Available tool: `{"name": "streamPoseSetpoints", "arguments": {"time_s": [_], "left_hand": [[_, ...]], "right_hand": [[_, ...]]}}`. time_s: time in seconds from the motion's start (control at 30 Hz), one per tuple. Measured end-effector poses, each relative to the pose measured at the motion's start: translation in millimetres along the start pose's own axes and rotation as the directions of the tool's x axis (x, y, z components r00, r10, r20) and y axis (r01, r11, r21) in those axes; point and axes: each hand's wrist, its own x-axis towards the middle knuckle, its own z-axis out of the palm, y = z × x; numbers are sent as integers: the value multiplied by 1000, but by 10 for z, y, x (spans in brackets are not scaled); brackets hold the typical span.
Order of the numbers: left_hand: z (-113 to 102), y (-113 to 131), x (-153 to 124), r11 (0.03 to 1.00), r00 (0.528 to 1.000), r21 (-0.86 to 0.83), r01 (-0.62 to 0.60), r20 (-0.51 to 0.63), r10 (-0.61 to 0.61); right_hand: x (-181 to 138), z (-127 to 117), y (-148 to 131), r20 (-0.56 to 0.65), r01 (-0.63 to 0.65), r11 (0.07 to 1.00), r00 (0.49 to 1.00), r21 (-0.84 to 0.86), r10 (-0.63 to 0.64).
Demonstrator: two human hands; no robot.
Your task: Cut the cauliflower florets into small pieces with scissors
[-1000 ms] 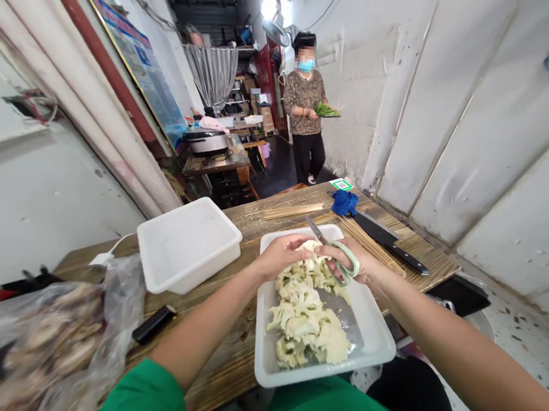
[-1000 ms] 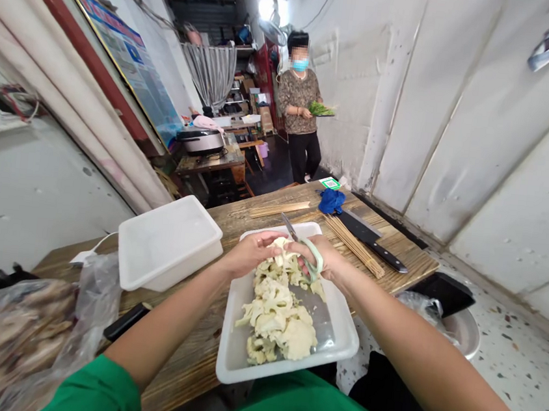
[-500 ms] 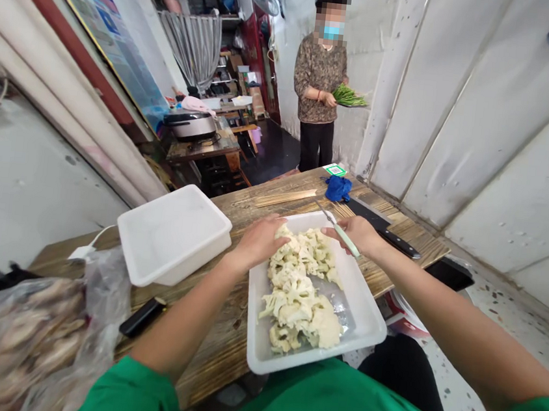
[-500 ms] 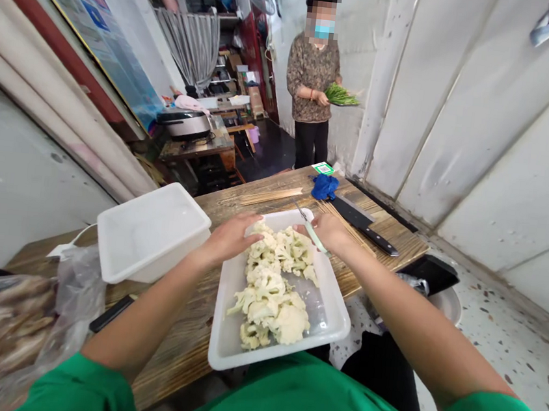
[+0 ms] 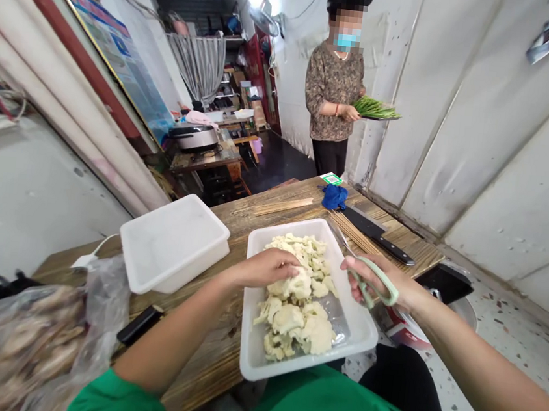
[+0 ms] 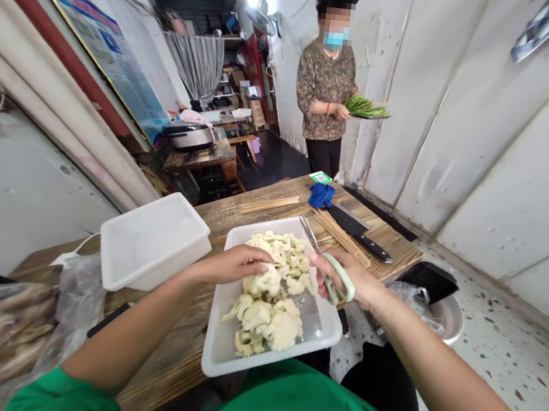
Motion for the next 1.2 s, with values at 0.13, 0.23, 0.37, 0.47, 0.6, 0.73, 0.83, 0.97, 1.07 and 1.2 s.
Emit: {"name": "streamPoseSetpoints", "arguments": {"time_s": [0.13, 0.23, 0.37, 0.47, 0.6, 0.73, 0.83, 0.97, 1.07, 1.2], "left_hand": [[81, -25, 123, 874, 880, -474, 109, -363, -307], [137, -42, 254, 752, 758, -659, 14, -484, -438], [207, -55, 346, 756, 703, -651, -72, -570, -424], [283, -76, 367, 797, 644, -598, -87, -644, -412], [364, -114, 381, 837, 565, -536, -109, -727, -391], [377, -109, 376, 910, 485, -407, -82, -814, -321], [377, -117, 383, 935, 415, -347, -69, -863, -289], [430, -183, 420, 916, 383, -376, -137, -873, -301], [492, -205, 428, 912, 405, -381, -155, -866, -293], [527, -167, 395, 915, 414, -382, -125, -859, -302]], "right_hand": [[-242, 54, -117, 143, -6, 991, 989, -135, 25], [-321, 103, -150, 113, -27, 926, 991, -377, 75], [-289, 144, -99, 93, 15, 856, 995, -517, 39], [-236, 155, -61, 106, 50, 835, 994, -549, 10], [-180, 167, -43, 101, 65, 844, 995, -533, -12], [-161, 181, -55, 76, 48, 821, 997, -570, -6], [-173, 194, -84, 86, 58, 803, 996, -593, -9], [-172, 218, -123, 150, 87, 837, 989, -540, -6], [-143, 245, -145, 160, 78, 870, 987, -486, 1], [-113, 301, -187, 148, 54, 882, 989, -469, 18]]}}
